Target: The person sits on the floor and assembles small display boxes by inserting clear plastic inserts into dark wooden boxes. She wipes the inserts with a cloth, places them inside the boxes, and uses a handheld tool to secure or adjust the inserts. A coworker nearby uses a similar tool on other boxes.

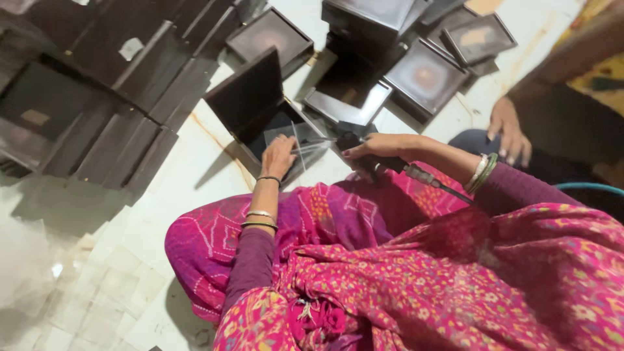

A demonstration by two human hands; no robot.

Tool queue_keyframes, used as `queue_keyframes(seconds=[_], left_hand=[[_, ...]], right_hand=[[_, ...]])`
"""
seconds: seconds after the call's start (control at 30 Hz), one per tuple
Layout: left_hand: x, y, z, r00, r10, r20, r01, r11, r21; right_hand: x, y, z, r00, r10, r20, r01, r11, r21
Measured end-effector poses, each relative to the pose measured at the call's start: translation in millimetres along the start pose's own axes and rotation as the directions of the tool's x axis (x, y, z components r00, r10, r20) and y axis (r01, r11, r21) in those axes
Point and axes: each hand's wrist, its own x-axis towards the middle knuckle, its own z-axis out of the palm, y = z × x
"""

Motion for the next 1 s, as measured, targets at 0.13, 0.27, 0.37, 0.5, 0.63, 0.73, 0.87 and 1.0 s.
queue_keyframes(seconds=[0.13, 0.27, 0.37, 0.5, 0.63, 0.73, 0.87, 1.0], left_hand=[[5.5, -17.0, -5.0, 0.995, -0.030, 0.096, 0.040, 0.995, -0.094], [8.6, -35.7, -0.8, 0.970, -0.149, 0.191, 0.185, 0.964, -0.189], [11.3, -39.5, 3.0, 0.949, -0.145, 0.280, 0.183, 0.976, -0.117], [6.1, -31.5, 3.4, 0.991, 0.131, 0.038, -0.130, 0.991, -0.022], [8.1, -22.6, 2.5, 0.964, 0.266, 0.013, -0.266, 0.961, 0.072], [9.1, -23.0, 7.2, 0.963, 0.269, 0.008, -0.269, 0.961, 0.057], [4.5, -31.3, 22.5, 0.981, 0.192, 0.024, -0.193, 0.978, 0.084], [3.9, -38.9, 30.3, 0.953, 0.301, 0.035, -0.302, 0.952, 0.050]], right_hand=[[20.0, -11.8, -9.9, 0.998, -0.057, 0.010, 0.057, 0.997, -0.048], [42.1, 0.5, -13.0, 0.998, 0.050, 0.031, -0.052, 0.998, 0.048], [57.3, 16.9, -11.2, 0.999, 0.035, -0.003, -0.035, 0.999, 0.031], [75.1, 27.3, -6.3, 1.000, -0.023, -0.008, 0.024, 0.992, 0.123], [79.9, 30.6, -6.3, 0.998, -0.050, 0.043, 0.037, 0.964, 0.263], [80.1, 36.1, -11.5, 0.992, -0.118, 0.036, 0.103, 0.953, 0.284], [86.6, 47.3, -10.2, 1.000, 0.026, 0.011, -0.028, 0.919, 0.394], [98.5, 56.8, 10.0, 0.984, -0.168, 0.066, 0.163, 0.984, 0.076]])
